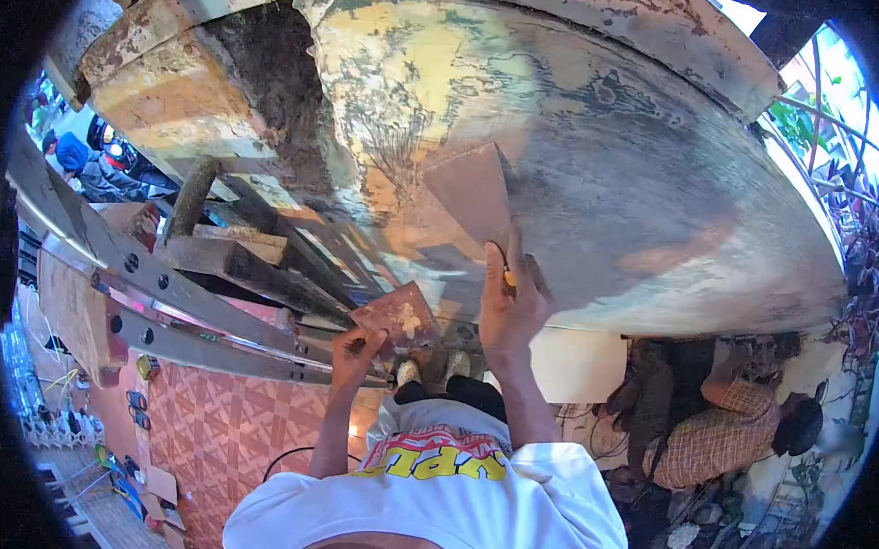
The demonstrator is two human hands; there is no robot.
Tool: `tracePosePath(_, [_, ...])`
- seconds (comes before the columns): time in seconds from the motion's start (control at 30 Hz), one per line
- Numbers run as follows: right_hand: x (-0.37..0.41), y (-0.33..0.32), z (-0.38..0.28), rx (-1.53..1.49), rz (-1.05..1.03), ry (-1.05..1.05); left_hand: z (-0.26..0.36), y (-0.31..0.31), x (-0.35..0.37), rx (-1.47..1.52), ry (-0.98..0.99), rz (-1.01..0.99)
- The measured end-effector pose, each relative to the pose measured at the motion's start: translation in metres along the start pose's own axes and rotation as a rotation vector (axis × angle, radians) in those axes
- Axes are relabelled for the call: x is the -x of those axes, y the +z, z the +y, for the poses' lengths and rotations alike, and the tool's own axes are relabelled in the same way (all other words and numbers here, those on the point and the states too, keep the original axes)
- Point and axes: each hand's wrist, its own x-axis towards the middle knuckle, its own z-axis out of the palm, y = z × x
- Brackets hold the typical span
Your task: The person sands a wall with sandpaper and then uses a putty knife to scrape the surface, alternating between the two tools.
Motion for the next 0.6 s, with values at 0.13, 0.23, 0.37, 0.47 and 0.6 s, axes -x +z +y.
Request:
tracePosePath(0.13, [0.005, 0.012, 0.002, -0.133, 0.034, 0.055, 0.003, 0.003, 0.002, 0.03, -0.034, -0.032])
tracePosePath(0.23, [0.007, 0.009, 0.002, -0.114, -0.002, 0.103, 0.004, 0.004, 0.004, -0.016, -0.041, -0.097])
tracePosePath(0.37, [0.017, 0.015, 0.001, -0.279, -0.053, 0.242, -0.002, 0.005, 0.009, -0.006, -0.073, -0.036])
tracePosePath(0.47, [0.024, 0.021, 0.001, -0.302, 0.031, 0.254, 0.005, -0.002, 0.014, -0.049, -0.057, -0.049])
tracePosePath(0.6, [0.016, 0.009, -0.005, -0.256, -0.117, 0.25, 0.027, 0.007, 0.021, -0.004, -0.04, 0.051])
